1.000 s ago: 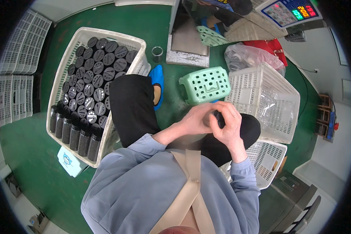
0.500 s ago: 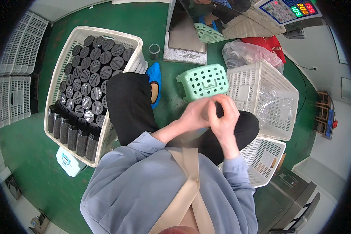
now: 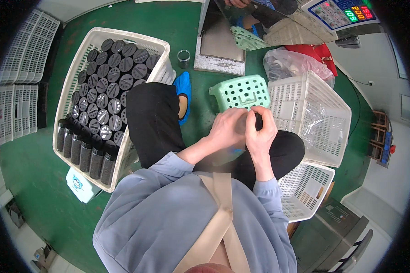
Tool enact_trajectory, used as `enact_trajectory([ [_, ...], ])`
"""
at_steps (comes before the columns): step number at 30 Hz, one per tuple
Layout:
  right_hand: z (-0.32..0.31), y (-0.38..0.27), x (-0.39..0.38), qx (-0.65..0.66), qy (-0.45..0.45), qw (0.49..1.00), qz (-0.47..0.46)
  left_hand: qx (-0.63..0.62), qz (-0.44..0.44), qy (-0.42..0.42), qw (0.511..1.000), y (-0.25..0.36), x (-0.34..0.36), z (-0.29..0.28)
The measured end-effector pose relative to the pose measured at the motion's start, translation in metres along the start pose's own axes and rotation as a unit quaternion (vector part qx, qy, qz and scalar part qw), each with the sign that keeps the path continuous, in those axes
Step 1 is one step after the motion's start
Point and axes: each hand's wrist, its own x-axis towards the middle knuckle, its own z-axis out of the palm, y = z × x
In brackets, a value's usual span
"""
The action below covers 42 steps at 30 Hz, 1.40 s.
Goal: Sorting and packing black cylindrical industrial components into plastic crates after weighing.
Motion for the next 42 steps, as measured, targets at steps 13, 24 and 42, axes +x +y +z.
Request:
enact_trajectory([
  [13, 0.013, -0.002, 0.004, 0.009, 0.032, 0.999, 0.024, -0.011, -0.037, 0.011, 0.999, -0.001, -0.003, 0.002],
  [24, -0.002, 0.008, -0.002, 0.015, -0.017, 1.0, 0.013, -0.12, -0.084, -0.054, 0.988, 0.006, -0.008, 0.006],
  [42, -0.016, -0.006, 0.009, 0.035, -0.152, 0.985, -0.078, -0.112, -0.031, -0.072, 0.991, -0.001, -0.005, -0.015],
])
